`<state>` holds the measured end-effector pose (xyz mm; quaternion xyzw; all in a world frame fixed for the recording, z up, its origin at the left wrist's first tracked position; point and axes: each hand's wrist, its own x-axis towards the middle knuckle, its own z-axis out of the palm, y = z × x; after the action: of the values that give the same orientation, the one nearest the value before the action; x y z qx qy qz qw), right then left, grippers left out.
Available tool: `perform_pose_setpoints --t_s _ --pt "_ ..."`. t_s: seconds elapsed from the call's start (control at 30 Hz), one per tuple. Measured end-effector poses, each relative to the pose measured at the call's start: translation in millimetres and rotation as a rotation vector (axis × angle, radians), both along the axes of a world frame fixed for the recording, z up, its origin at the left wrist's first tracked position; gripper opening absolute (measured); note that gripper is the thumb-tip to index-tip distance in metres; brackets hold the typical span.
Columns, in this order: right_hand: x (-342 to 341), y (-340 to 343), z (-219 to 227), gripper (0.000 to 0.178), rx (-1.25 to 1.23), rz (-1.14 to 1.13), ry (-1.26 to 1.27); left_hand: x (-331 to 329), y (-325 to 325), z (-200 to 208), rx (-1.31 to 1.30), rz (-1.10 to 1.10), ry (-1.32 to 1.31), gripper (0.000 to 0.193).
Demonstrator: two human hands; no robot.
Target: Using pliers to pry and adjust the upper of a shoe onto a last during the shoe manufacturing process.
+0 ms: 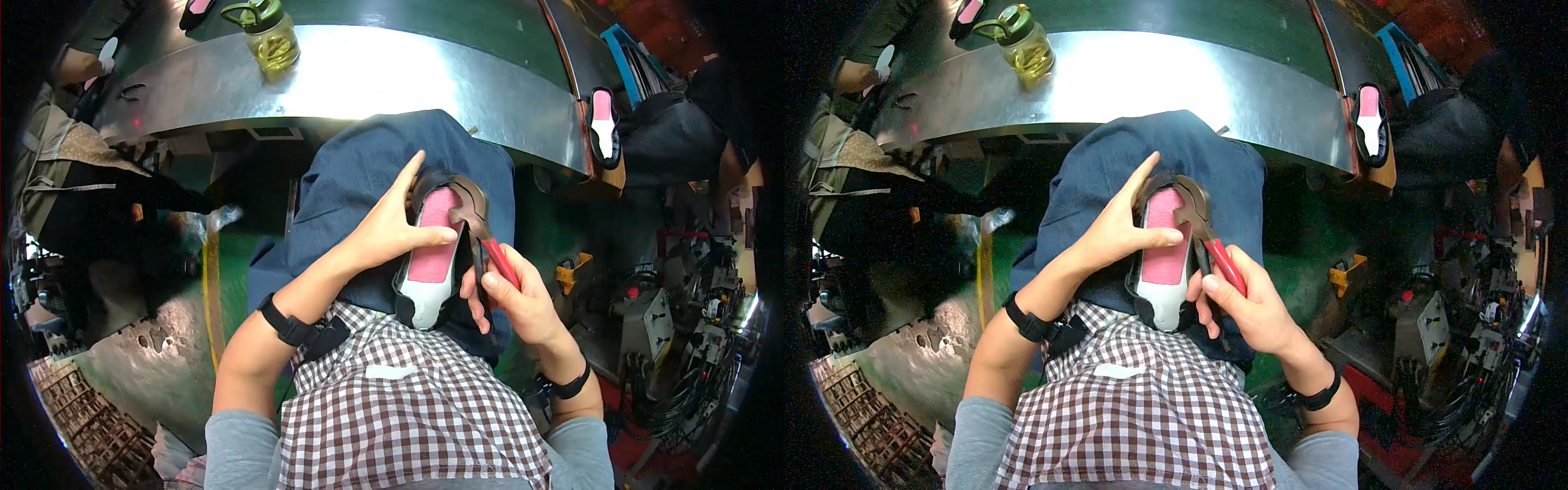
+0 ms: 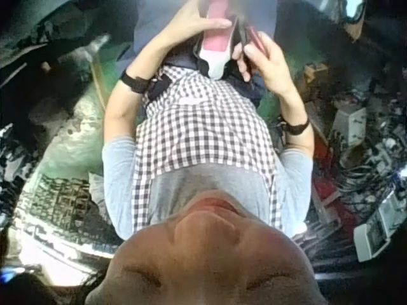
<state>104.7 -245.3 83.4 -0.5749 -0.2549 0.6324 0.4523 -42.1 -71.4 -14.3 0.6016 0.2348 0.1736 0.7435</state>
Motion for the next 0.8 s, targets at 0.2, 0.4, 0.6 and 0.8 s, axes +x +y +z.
perform_pose_setpoints --t_s 0.2,0.4,0.6,0.8 --pt "1.5 -39.5 -1.7 0.023 -0.022 -0.086 -0.011 -8.2 -36.3 37.2 0.493 0.235 0.098 0.111" --pt "-19.5 -63.0 -22.0 0.029 0.034 -0.05 -0.105 -19.6 -60.0 56.1 0.71 0.321 0.223 0.127" --pt "-26.1 -63.0 -76.7 0.038 0.341 -0.055 -0.24 -26.7 -65.1 50.4 0.788 0.381 0.154 0.131" --pt "-26.5 -53.2 -131.0 0.036 0.57 -0.064 -0.554 -36.7 -63.8 40.8 0.788 0.417 0.115 0.133"
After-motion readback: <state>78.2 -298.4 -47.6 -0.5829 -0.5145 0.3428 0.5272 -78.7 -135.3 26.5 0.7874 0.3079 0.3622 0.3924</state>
